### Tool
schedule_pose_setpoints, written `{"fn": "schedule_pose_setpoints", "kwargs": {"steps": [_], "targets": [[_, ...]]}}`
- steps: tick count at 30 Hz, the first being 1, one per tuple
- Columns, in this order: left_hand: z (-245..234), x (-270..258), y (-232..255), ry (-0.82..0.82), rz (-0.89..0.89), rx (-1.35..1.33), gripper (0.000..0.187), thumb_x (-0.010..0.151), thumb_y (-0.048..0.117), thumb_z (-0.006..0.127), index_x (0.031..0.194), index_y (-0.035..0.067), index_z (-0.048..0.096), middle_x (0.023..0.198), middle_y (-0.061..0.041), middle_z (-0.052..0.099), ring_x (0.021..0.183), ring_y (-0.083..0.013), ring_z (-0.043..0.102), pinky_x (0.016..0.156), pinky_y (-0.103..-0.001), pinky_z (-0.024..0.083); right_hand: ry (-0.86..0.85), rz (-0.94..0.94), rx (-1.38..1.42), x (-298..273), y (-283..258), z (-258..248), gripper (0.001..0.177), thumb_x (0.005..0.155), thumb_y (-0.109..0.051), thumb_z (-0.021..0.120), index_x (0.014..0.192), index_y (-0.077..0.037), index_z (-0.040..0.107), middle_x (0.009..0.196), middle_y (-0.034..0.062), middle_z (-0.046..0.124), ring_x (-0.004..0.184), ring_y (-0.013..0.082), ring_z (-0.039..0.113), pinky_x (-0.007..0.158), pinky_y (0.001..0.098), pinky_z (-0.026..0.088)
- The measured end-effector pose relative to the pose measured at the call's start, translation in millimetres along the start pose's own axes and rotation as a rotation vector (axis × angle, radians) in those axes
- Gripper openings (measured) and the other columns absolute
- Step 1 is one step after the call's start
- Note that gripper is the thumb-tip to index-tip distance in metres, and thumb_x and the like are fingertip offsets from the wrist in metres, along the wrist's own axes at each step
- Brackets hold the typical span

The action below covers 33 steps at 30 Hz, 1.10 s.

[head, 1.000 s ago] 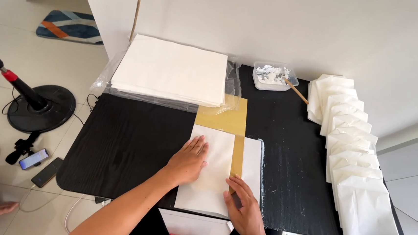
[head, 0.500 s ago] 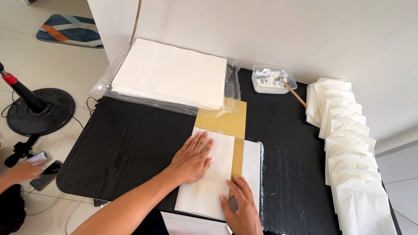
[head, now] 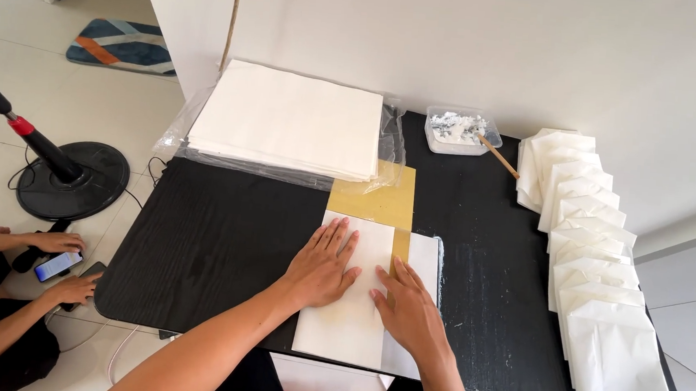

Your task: Folding a sheet of paper over a template and applying glue to the edge with a brush.

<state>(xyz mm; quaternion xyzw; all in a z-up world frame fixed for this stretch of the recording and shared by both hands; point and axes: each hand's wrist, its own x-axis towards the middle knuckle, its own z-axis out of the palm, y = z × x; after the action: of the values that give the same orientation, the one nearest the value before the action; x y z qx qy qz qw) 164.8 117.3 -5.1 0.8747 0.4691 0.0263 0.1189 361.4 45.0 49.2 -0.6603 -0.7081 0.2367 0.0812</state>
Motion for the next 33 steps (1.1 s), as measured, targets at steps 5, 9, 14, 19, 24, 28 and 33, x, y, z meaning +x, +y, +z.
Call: {"fn": "schedule_pose_setpoints", "kwargs": {"steps": [5, 9, 14, 19, 24, 28, 33], "targets": [[19, -20, 2, 0.108, -0.081, 0.033, 0.075, 0.108, 0.055, 0.018, 0.162, 0.003, 0.012, 0.169, -0.024, 0.003, 0.157, -0.0360, 0.000, 0.125, -0.048, 0.003, -0.045, 0.050, 0.041, -3, -5, -5, 0.053, 0.100, -0.040, 0.056, 0.150, -0.024, 0.052, 0.169, 0.0016, 0.029, 0.159, 0.0141, 0.020, 0.115, 0.0442, 0.040], [51, -61, 4, 0.490, -0.057, 0.358, 0.078, 0.109, 0.061, 0.019, 0.161, 0.004, 0.018, 0.168, -0.023, 0.015, 0.156, -0.0362, 0.014, 0.126, -0.048, 0.012, -0.027, 0.066, 0.067, -5, -3, -4, 0.052, 0.100, -0.040, 0.055, 0.150, -0.028, 0.052, 0.170, -0.0027, 0.028, 0.159, 0.0118, 0.019, 0.114, 0.0458, 0.042], [32, -124, 11, 0.490, 0.042, 0.358, 0.076, 0.108, 0.059, 0.023, 0.161, 0.004, 0.021, 0.169, -0.014, 0.021, 0.157, -0.0310, 0.017, 0.127, -0.049, 0.013, -0.045, 0.078, 0.069, -4, -6, -7, 0.052, 0.100, -0.040, 0.055, 0.151, -0.028, 0.051, 0.171, -0.0025, 0.026, 0.160, 0.0109, 0.017, 0.113, 0.0461, 0.042], [31, -167, 8, 0.446, 0.159, 0.358, 0.081, 0.104, 0.064, 0.032, 0.160, 0.006, 0.026, 0.168, -0.010, 0.029, 0.154, -0.0288, 0.026, 0.125, -0.047, 0.019, -0.042, 0.058, 0.060, -4, -3, -5, 0.053, 0.100, -0.039, 0.056, 0.151, -0.026, 0.051, 0.170, -0.0001, 0.027, 0.160, 0.0130, 0.018, 0.114, 0.0454, 0.041], [44, -191, -2, 0.447, 0.276, 0.419, 0.077, 0.106, 0.063, 0.028, 0.162, 0.011, 0.025, 0.170, -0.007, 0.026, 0.154, -0.0282, 0.027, 0.125, -0.046, 0.020, -0.053, 0.076, 0.049, -6, -6, -8, 0.053, 0.100, -0.042, 0.055, 0.151, -0.029, 0.050, 0.171, -0.0023, 0.026, 0.160, 0.0116, 0.016, 0.111, 0.0483, 0.045], [33, -193, -13, 0.474, 0.329, 0.514, 0.073, 0.107, 0.060, 0.023, 0.165, 0.017, 0.018, 0.173, 0.004, 0.020, 0.159, -0.0238, 0.018, 0.129, -0.041, 0.015, -0.045, 0.049, 0.074, -5, -4, -7, 0.053, 0.100, -0.039, 0.055, 0.152, -0.026, 0.049, 0.171, -0.0010, 0.026, 0.160, 0.0124, 0.015, 0.113, 0.0471, 0.042], [-20, -175, 7, 0.241, 0.153, -0.461, 0.033, 0.104, 0.025, 0.051, 0.126, 0.010, 0.071, 0.127, -0.004, 0.076, 0.130, -0.0257, 0.061, 0.112, -0.046, 0.035, -0.003, 0.035, 0.066, -7, -2, -3, 0.053, 0.100, -0.039, 0.055, 0.151, -0.026, 0.050, 0.170, -0.0006, 0.027, 0.159, 0.0150, 0.018, 0.113, 0.0469, 0.042]]}}
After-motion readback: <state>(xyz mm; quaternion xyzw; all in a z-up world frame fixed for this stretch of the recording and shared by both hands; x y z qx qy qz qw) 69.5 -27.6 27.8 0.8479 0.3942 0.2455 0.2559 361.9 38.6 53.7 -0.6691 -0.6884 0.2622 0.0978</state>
